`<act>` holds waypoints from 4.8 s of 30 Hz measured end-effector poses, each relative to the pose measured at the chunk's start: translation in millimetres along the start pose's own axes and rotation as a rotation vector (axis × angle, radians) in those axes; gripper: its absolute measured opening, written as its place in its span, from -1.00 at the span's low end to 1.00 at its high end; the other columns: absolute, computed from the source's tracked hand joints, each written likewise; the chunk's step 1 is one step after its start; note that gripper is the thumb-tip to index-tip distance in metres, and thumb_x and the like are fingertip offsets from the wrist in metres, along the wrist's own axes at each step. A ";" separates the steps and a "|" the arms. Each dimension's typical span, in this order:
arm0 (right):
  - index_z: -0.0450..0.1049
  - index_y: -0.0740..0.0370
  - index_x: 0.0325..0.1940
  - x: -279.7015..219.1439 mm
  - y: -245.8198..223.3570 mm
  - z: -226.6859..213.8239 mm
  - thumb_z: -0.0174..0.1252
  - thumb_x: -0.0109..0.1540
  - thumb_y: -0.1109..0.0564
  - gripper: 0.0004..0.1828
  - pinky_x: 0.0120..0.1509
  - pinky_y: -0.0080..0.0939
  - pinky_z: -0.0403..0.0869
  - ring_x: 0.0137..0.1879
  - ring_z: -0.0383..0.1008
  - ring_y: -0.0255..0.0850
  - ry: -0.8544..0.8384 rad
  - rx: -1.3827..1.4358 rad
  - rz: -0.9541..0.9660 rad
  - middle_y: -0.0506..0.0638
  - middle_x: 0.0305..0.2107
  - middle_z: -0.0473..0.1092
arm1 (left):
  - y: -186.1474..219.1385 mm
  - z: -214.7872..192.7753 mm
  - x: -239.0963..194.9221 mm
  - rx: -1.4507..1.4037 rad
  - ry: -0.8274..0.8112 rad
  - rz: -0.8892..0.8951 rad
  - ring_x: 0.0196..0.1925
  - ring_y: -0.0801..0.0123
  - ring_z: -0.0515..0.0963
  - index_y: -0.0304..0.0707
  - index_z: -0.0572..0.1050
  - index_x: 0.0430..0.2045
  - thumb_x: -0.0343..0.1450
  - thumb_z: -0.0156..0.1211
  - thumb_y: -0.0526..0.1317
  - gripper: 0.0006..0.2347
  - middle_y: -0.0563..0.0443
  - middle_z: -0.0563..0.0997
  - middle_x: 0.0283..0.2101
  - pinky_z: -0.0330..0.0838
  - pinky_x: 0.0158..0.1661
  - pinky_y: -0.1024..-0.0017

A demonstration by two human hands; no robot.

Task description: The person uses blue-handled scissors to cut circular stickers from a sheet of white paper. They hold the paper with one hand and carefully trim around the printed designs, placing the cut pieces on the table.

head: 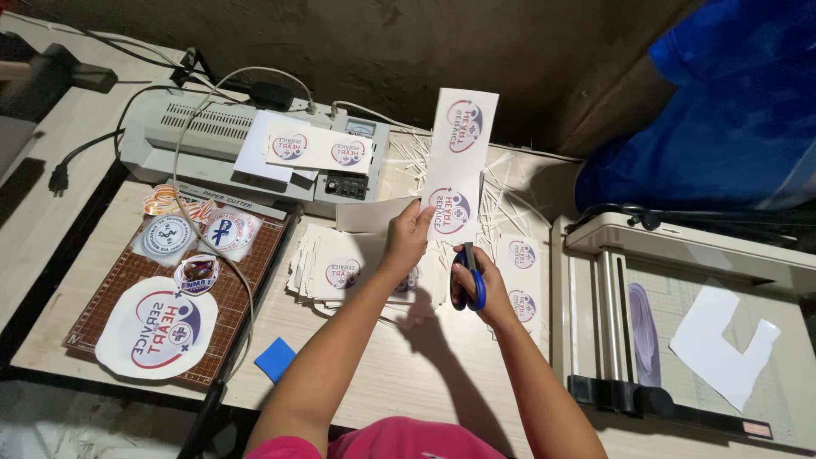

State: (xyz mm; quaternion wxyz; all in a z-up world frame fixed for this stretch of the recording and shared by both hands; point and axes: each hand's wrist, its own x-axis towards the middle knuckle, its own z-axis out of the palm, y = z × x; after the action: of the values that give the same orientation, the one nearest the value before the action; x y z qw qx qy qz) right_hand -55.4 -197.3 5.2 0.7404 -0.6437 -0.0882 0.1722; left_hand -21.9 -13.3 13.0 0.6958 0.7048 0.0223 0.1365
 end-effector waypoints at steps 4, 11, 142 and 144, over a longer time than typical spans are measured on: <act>0.29 0.34 0.20 13.7 21.7 -20.3 0.14 0.31 0.18 -0.60 -0.38 -0.33 0.38 -0.44 0.38 -0.35 -0.015 0.023 0.000 -0.07 -0.50 0.35 | -19.1 1.1 -0.2 0.032 -0.012 0.052 -0.63 0.66 0.20 -0.32 0.39 -0.41 0.57 0.06 -0.17 -0.79 0.19 0.28 -0.67 0.16 -0.61 0.51; 0.33 0.34 0.12 13.9 -0.4 -7.8 0.14 0.27 0.18 -0.64 -0.42 -0.28 0.39 -0.49 0.39 -0.30 0.055 0.070 -0.030 -0.05 -0.51 0.35 | -39.9 9.9 -4.1 -0.041 -0.062 0.103 -0.52 0.65 0.20 -0.36 0.37 -0.44 0.59 0.08 -0.20 -0.76 0.22 0.31 -0.59 0.17 -0.54 0.51; 0.21 0.25 0.37 30.7 125.0 -68.6 0.35 0.19 0.09 -0.27 -0.35 -0.22 0.42 -0.34 0.45 -0.24 0.318 0.096 0.334 0.09 -0.35 0.46 | -98.2 -39.5 -32.5 0.540 0.146 0.414 -0.07 0.18 0.59 -0.44 0.54 -0.29 0.36 0.21 -0.55 -0.87 -0.13 0.45 -0.04 0.57 -0.12 0.39; 0.20 0.26 0.33 35.9 123.2 -45.4 0.35 0.14 0.11 -0.26 -0.37 -0.25 0.47 -0.38 0.48 -0.25 0.263 0.360 0.394 0.04 -0.34 0.46 | -107.3 -43.3 -37.4 0.474 0.170 0.414 -0.05 0.21 0.60 -0.42 0.52 -0.29 0.37 0.22 -0.54 -0.88 -0.10 0.45 -0.04 0.61 -0.10 0.42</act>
State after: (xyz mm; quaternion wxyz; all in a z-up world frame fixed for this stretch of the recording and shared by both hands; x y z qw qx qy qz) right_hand -23.7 -212.1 -126.4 0.8001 -0.5234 0.1670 0.2408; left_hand -50.5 23.9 -99.2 0.4655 0.8228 -0.0324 0.3244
